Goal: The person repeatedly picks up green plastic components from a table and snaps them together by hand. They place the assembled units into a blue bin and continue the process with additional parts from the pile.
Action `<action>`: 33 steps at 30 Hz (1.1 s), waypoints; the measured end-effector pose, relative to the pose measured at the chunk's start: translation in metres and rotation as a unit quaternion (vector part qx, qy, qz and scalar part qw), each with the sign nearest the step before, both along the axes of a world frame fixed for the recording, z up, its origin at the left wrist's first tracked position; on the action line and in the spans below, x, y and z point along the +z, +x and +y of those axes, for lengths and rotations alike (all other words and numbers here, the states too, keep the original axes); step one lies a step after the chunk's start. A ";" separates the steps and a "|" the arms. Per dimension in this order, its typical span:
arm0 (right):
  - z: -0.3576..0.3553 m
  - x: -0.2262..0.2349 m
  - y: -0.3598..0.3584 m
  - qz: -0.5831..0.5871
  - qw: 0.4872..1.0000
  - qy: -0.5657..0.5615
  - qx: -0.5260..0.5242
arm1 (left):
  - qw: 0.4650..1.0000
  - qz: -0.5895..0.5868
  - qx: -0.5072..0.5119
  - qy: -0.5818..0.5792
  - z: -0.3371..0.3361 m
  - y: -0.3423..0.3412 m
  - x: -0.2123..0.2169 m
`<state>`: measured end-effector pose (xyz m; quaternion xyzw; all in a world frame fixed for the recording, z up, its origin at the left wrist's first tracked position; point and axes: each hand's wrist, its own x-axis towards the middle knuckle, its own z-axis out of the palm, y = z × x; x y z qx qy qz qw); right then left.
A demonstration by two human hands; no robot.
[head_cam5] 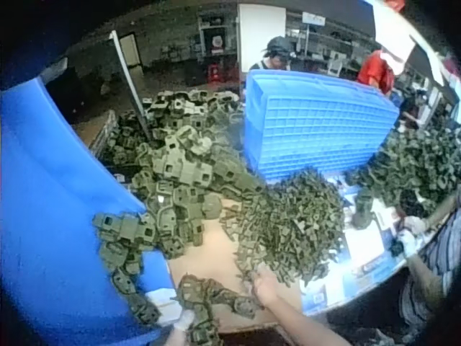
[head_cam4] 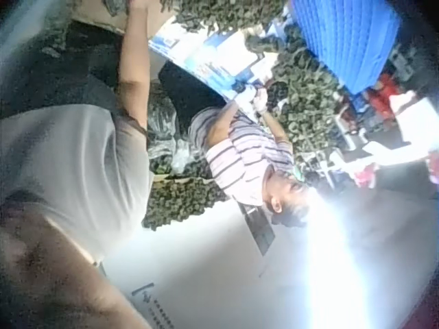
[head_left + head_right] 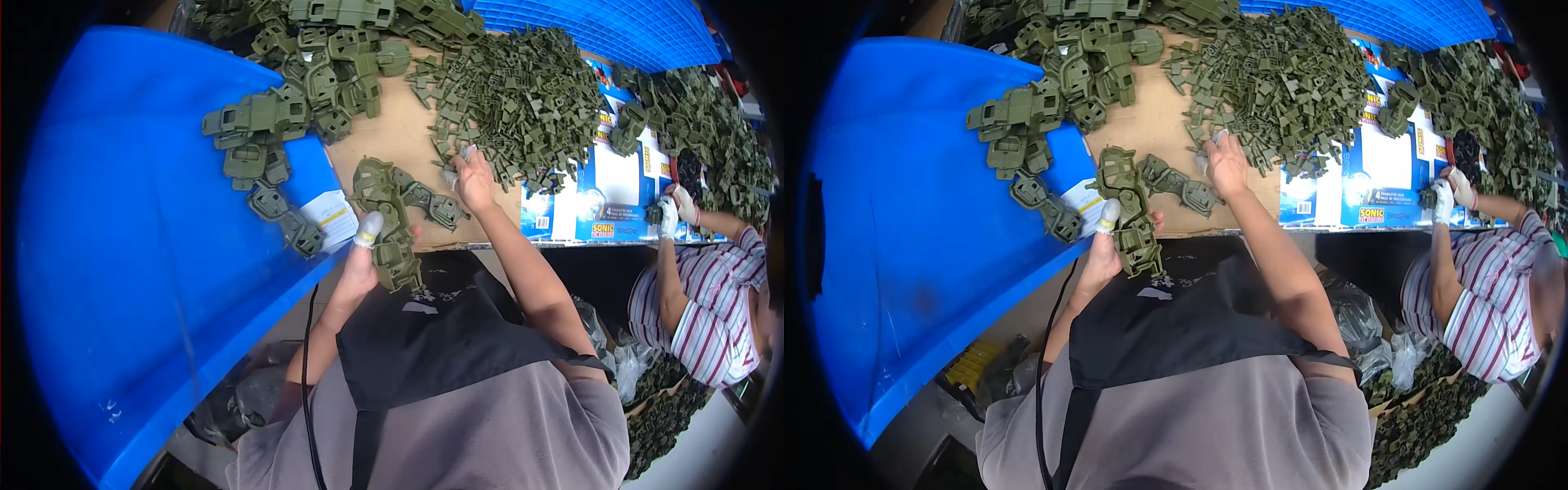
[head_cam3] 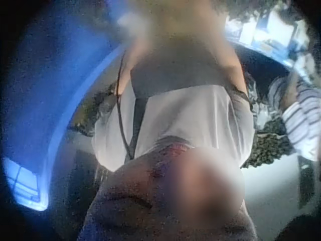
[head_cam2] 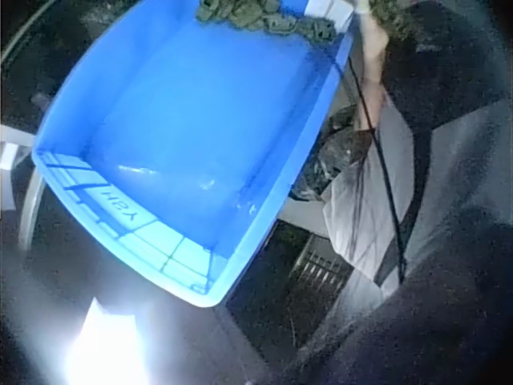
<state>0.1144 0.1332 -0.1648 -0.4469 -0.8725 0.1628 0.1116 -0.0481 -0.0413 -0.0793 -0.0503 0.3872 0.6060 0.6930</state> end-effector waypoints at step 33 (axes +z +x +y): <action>0.006 0.151 0.062 0.089 0.937 -0.193 0.277 | 0.905 0.299 -0.289 0.090 0.048 0.034 0.056</action>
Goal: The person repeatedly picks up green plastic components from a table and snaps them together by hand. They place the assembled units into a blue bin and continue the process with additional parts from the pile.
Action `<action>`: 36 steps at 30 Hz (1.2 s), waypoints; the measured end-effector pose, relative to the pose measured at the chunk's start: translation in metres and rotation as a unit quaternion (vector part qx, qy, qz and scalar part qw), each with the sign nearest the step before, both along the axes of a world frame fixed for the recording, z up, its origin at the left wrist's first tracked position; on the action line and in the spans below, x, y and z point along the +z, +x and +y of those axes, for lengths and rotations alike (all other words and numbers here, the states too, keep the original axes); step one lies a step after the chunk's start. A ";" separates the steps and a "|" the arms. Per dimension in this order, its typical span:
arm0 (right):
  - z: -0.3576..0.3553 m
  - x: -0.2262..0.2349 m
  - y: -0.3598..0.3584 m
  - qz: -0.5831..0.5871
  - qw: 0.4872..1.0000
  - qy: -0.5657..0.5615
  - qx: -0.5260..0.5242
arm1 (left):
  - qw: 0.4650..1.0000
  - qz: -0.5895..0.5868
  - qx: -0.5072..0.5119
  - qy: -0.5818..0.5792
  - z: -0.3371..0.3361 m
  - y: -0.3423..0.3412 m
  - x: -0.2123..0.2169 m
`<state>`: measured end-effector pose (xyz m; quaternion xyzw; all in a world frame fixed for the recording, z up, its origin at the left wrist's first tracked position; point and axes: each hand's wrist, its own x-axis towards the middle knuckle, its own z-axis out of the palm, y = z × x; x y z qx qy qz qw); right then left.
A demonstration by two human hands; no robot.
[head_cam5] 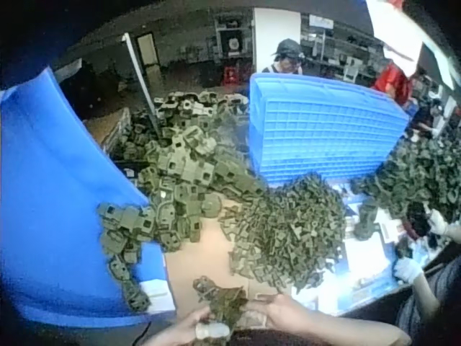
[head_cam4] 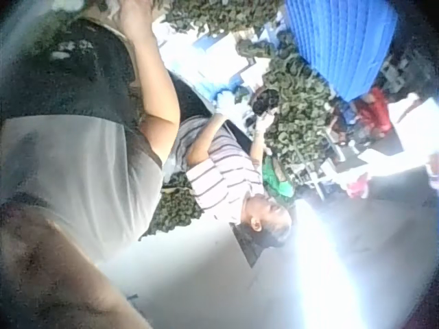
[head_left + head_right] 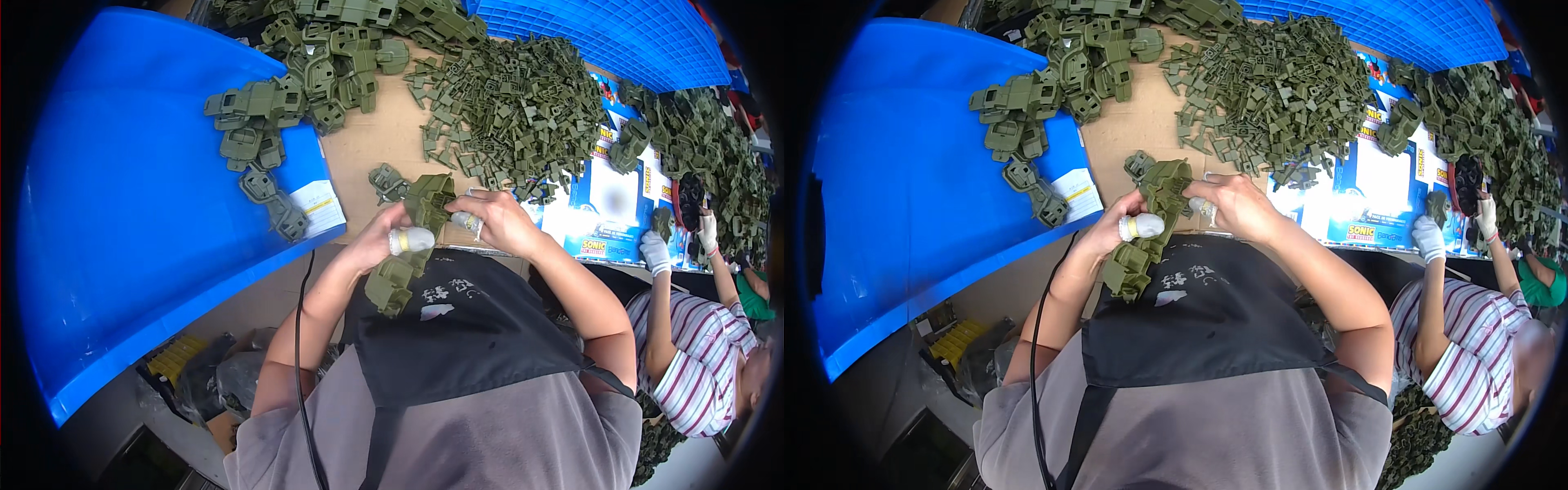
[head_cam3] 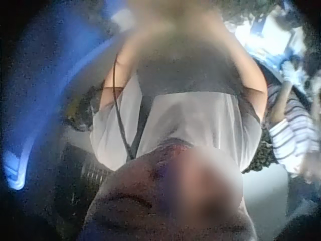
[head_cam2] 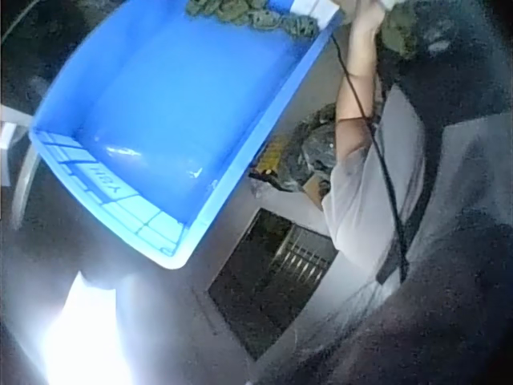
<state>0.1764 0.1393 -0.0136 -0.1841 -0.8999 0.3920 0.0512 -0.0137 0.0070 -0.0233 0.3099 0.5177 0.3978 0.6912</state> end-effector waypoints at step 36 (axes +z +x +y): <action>-0.001 -0.135 -0.041 -0.044 0.945 0.263 -0.189 | 0.860 -0.336 0.330 -0.197 -0.033 -0.023 -0.040</action>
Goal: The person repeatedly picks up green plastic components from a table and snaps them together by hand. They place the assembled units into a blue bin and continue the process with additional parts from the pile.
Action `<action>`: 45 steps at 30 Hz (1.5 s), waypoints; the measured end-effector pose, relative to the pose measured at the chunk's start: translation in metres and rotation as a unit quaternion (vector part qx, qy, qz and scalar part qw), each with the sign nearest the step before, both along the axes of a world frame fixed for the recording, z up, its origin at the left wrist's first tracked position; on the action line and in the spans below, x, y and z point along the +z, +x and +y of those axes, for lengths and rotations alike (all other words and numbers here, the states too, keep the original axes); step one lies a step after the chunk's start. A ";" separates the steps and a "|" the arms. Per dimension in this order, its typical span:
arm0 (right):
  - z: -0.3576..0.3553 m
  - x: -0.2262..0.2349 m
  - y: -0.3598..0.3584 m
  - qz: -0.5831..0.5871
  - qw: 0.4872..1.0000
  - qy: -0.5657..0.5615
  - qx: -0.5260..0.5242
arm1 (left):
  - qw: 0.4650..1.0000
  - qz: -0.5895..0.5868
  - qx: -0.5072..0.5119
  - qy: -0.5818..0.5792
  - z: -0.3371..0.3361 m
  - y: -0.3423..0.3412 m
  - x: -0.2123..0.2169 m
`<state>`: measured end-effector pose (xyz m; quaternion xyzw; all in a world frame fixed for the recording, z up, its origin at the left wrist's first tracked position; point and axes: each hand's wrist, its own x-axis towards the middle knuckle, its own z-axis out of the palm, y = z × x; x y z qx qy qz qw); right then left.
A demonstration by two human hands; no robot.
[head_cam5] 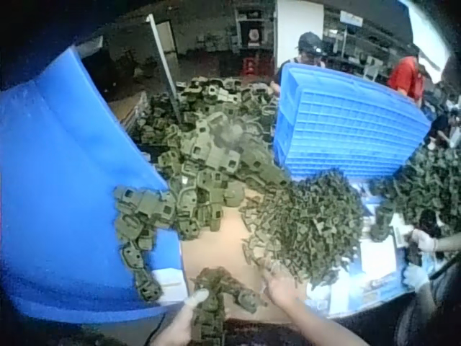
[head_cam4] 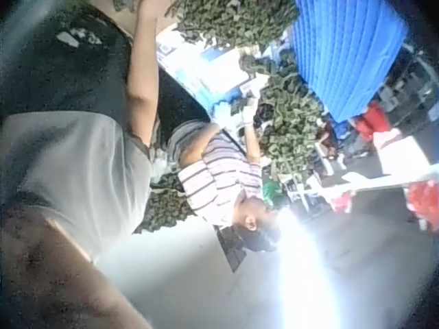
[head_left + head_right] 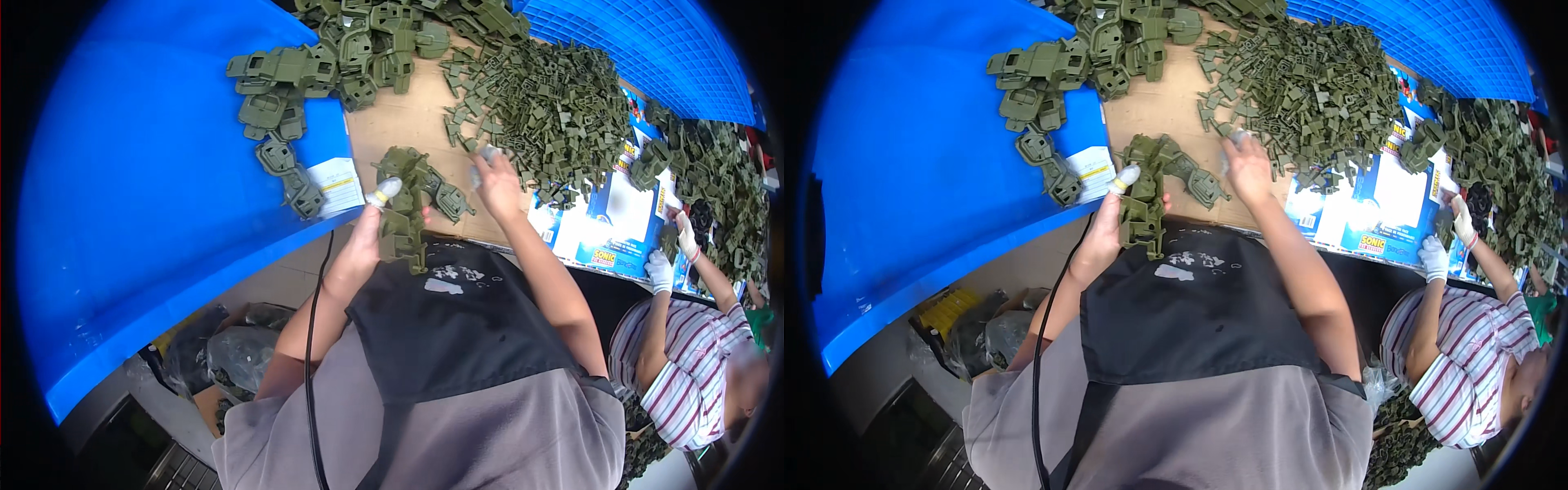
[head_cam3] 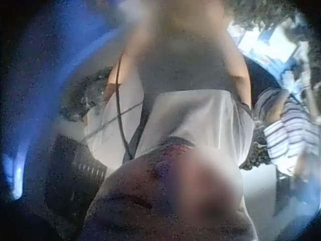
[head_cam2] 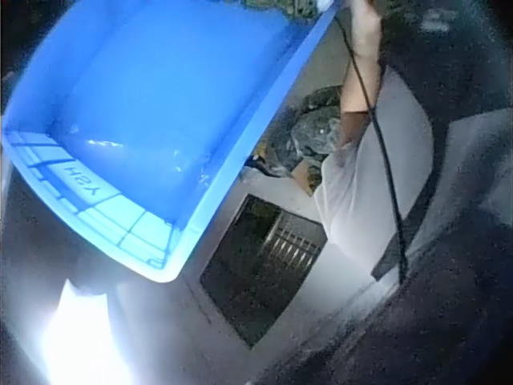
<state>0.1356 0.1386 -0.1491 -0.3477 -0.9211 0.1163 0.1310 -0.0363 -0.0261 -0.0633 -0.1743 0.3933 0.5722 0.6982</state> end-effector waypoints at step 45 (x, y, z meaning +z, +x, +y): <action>-0.060 0.134 0.025 0.007 0.875 -0.368 0.315 | 0.996 0.025 -0.080 0.021 0.003 0.039 -0.001</action>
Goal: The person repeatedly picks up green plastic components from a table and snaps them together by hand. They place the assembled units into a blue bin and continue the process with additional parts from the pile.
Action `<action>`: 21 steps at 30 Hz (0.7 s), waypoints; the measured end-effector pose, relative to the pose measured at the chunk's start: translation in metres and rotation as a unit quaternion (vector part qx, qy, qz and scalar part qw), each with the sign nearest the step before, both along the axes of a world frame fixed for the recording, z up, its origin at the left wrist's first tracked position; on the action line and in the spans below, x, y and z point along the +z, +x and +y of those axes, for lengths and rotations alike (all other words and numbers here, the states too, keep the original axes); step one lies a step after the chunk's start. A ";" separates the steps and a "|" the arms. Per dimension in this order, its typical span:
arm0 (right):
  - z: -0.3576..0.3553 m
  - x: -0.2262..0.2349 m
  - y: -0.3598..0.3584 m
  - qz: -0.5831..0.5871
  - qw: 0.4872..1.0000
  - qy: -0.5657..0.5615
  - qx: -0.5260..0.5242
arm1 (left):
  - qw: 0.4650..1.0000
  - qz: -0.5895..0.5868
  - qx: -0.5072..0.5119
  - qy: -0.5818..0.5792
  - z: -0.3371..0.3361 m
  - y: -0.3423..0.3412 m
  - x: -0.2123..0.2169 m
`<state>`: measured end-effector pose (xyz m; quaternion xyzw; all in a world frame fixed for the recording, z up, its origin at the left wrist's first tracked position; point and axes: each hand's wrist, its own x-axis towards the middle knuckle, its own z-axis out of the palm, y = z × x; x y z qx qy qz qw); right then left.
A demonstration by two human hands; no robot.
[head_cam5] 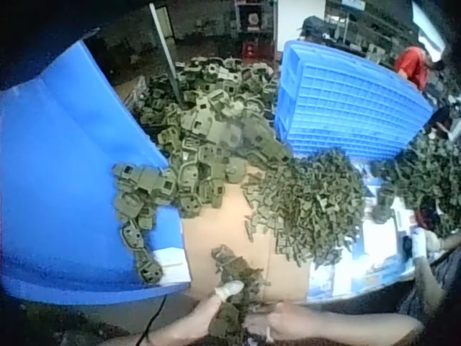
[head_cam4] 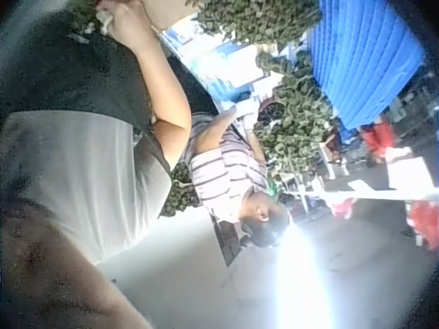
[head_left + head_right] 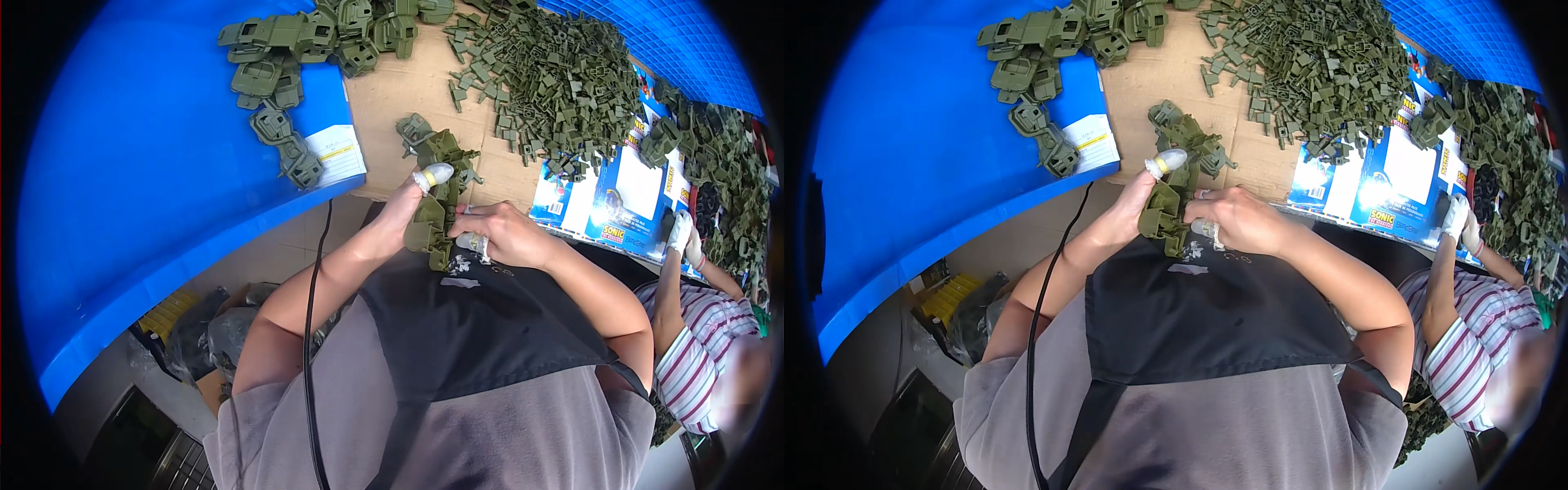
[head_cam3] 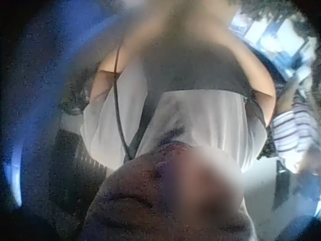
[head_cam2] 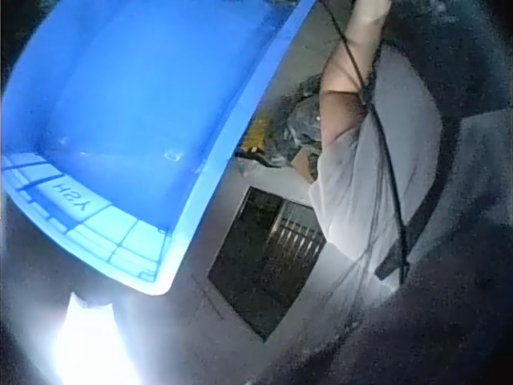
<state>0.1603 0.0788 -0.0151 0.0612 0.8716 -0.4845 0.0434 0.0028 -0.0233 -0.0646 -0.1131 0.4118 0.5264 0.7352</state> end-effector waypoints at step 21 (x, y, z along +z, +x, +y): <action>0.010 -0.131 -0.015 0.008 0.935 -0.057 -0.351 | 0.948 0.221 0.209 0.097 -0.003 -0.045 -0.034</action>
